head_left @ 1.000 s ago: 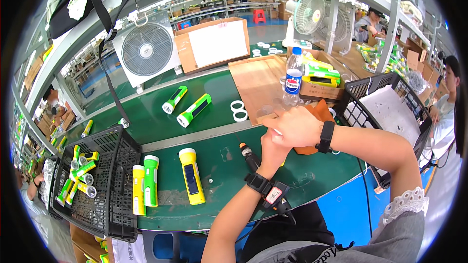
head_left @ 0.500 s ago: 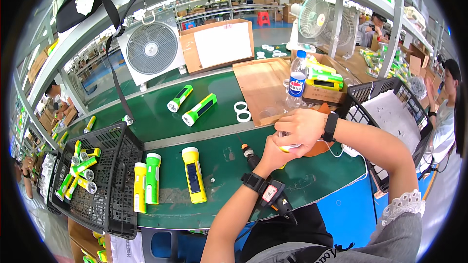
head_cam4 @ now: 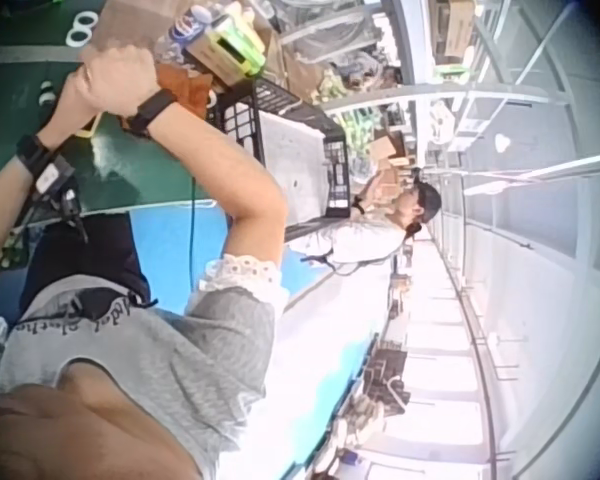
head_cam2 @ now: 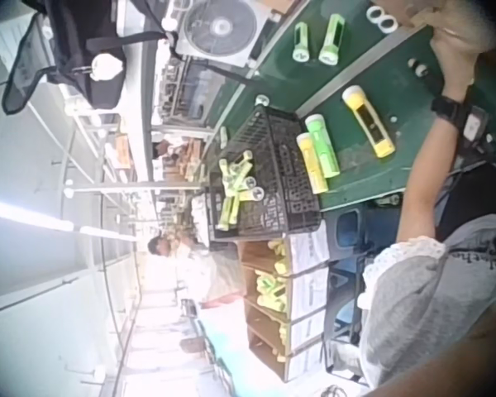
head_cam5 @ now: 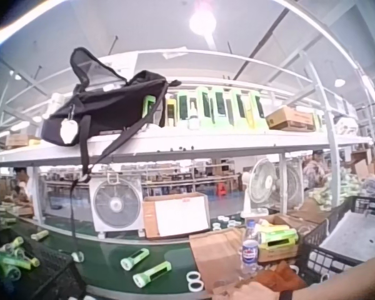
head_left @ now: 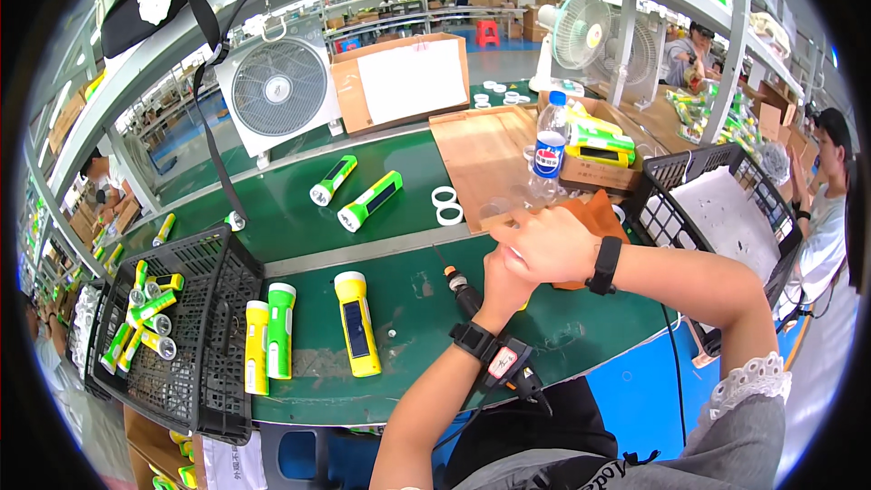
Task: Assemble and organize plastic flashlights on a factory conveyor belt station.
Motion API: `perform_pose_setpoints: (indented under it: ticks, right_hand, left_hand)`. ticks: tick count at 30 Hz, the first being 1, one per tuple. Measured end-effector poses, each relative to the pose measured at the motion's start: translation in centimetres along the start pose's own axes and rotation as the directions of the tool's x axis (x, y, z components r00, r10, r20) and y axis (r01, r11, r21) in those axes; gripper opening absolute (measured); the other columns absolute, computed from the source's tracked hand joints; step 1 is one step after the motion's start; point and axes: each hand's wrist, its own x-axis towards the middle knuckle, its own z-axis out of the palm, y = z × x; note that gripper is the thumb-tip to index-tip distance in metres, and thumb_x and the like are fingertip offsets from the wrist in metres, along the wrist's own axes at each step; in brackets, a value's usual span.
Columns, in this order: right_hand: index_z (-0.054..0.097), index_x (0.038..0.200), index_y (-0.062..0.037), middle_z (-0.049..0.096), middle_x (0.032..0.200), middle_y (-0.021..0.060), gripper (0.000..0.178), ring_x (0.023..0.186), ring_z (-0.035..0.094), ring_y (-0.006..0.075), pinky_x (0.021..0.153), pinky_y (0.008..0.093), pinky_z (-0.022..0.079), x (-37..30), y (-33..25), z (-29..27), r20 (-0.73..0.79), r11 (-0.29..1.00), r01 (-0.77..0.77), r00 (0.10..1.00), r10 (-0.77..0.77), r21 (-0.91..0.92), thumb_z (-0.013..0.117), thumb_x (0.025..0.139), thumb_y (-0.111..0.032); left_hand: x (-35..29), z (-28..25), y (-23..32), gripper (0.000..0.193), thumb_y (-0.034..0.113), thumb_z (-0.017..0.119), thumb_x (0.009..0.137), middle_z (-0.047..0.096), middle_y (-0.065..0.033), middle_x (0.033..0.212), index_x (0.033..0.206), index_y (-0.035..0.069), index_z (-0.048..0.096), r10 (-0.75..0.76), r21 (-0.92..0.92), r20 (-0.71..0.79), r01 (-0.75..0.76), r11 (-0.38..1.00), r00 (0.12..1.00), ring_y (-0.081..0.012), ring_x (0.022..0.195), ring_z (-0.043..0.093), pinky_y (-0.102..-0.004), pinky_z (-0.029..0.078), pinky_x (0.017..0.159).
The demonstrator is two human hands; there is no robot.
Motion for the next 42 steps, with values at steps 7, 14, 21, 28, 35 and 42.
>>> perform_pose_setpoints:
  ticks: [7, 14, 21, 28, 35, 42]
  right_hand:
    - [0.051, 0.096, -0.0101, 0.052, 0.081, 0.0169, 0.026, 0.056, 0.056, 0.0311, 0.048, 0.0416, 0.045, 0.3, 1.6, 0.1, -0.079, 0.976, 0.181, 0.982, -0.173, 0.118, 0.048, 0.076, -0.026]
    - [0.053, 0.091, -0.0151, 0.052, 0.085, 0.0121, 0.019, 0.058, 0.057, 0.0278, 0.046, 0.0388, 0.045, 0.0, 2.0, 0.3, 0.048, 0.952, 0.301, 0.953, -0.299, -0.058, 0.052, 0.075, -0.025]
    - [0.057, 0.079, -0.0072, 0.057, 0.073, 0.0118, 0.016, 0.061, 0.058, 0.0276, 0.049, 0.0376, 0.047, 0.3, -1.1, 0.0, -0.070, 0.996, -0.089, 0.994, 0.087, -0.028, 0.053, 0.073, -0.022]
    - [0.058, 0.082, -0.0062, 0.058, 0.068, 0.0145, 0.024, 0.063, 0.059, 0.0293, 0.052, 0.0402, 0.047, 1.6, -0.9, 0.0, 0.112, 0.971, -0.223, 0.966, 0.232, -0.084, 0.049, 0.077, -0.028]
    - [0.053, 0.092, -0.0118, 0.054, 0.081, 0.0124, 0.026, 0.065, 0.057, 0.0317, 0.054, 0.0410, 0.047, 0.5, 2.8, -1.5, 0.121, 0.951, 0.216, 0.962, -0.246, 0.220, 0.050, 0.077, -0.032]
    - [0.054, 0.082, -0.0163, 0.049, 0.083, 0.0066, 0.016, 0.055, 0.054, 0.0231, 0.041, 0.0360, 0.041, 0.7, 3.3, 0.3, -0.021, 0.822, 0.569, 0.822, -0.569, 0.034, 0.056, 0.067, -0.023]
  left_hand:
    - [0.0, 0.1, -0.3, 0.030, 0.009, 0.072, 0.064, 0.063, -0.0139, 0.075, 0.087, 0.000, 0.055, -0.039, -0.127, -0.018, 0.036, 0.991, 0.999, -0.0272, 0.070, 0.064, -0.0315, 0.049, 0.058]
    - [0.2, -0.3, 0.4, 0.027, 0.008, 0.071, 0.065, 0.063, -0.0126, 0.074, 0.085, 0.000, 0.055, -0.003, -0.082, 0.012, 0.004, 0.997, 1.000, -0.0260, 0.069, 0.064, -0.0290, 0.049, 0.059]
    - [-0.4, 0.5, 0.7, 0.030, 0.008, 0.070, 0.066, 0.063, -0.0129, 0.074, 0.089, -0.001, 0.053, -0.022, -0.071, -0.098, 0.015, 0.997, 0.995, -0.0265, 0.069, 0.064, -0.0309, 0.049, 0.059]
    - [-0.3, 0.6, 0.3, 0.032, 0.007, 0.070, 0.066, 0.064, -0.0073, 0.077, 0.089, -0.002, 0.050, -0.073, -0.013, -0.139, 0.072, 0.997, 0.988, -0.0109, 0.070, 0.061, -0.0247, 0.047, 0.060]
    - [0.0, -1.2, -1.0, 0.032, 0.004, 0.070, 0.062, 0.060, -0.0066, 0.080, 0.090, -0.001, 0.055, -0.171, -0.405, 0.223, 0.251, 0.879, 0.960, -0.0127, 0.072, 0.058, -0.0253, 0.047, 0.061]
    - [-0.1, -0.9, -0.7, 0.033, 0.010, 0.073, 0.059, 0.062, -0.0065, 0.079, 0.087, 0.002, 0.058, -0.020, -0.129, 0.181, 0.044, 0.991, 0.983, -0.0178, 0.073, 0.061, -0.0280, 0.048, 0.064]
